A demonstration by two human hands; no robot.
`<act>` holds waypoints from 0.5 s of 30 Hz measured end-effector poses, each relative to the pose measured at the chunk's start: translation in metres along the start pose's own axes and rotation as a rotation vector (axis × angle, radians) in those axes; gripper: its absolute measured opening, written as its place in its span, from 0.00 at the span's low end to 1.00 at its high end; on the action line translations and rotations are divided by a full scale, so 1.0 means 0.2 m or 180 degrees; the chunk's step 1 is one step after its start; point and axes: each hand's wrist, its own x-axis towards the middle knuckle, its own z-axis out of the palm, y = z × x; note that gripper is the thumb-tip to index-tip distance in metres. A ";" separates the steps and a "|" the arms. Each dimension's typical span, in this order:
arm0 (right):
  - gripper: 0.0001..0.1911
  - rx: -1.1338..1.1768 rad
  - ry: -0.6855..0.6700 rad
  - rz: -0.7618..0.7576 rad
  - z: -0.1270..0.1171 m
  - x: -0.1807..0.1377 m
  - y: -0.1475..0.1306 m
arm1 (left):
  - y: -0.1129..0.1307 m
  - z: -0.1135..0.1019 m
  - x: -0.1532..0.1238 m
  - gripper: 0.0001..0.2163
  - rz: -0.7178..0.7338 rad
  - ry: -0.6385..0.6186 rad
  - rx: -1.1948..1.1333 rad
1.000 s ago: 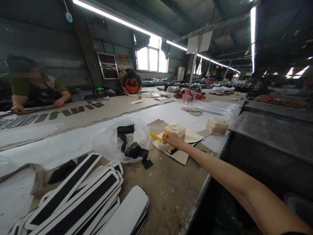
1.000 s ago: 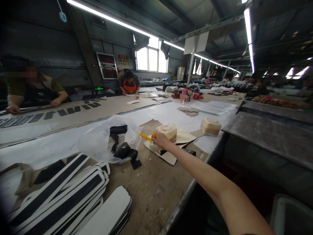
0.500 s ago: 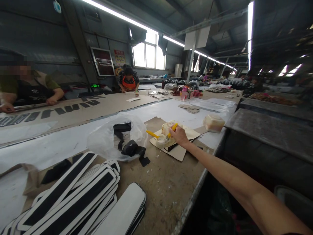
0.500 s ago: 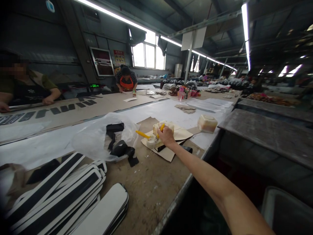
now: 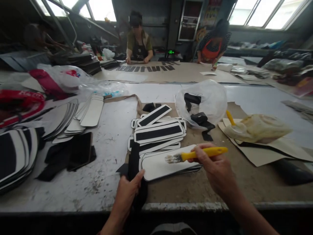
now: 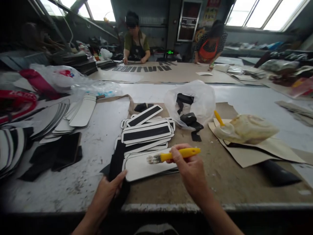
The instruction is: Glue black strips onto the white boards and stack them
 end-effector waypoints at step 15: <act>0.13 -0.0295 -0.0181 0.0034 0.34 -0.14 0.08 | -0.04 -0.03 0.03 0.22 0.0147 -0.0101 0.0039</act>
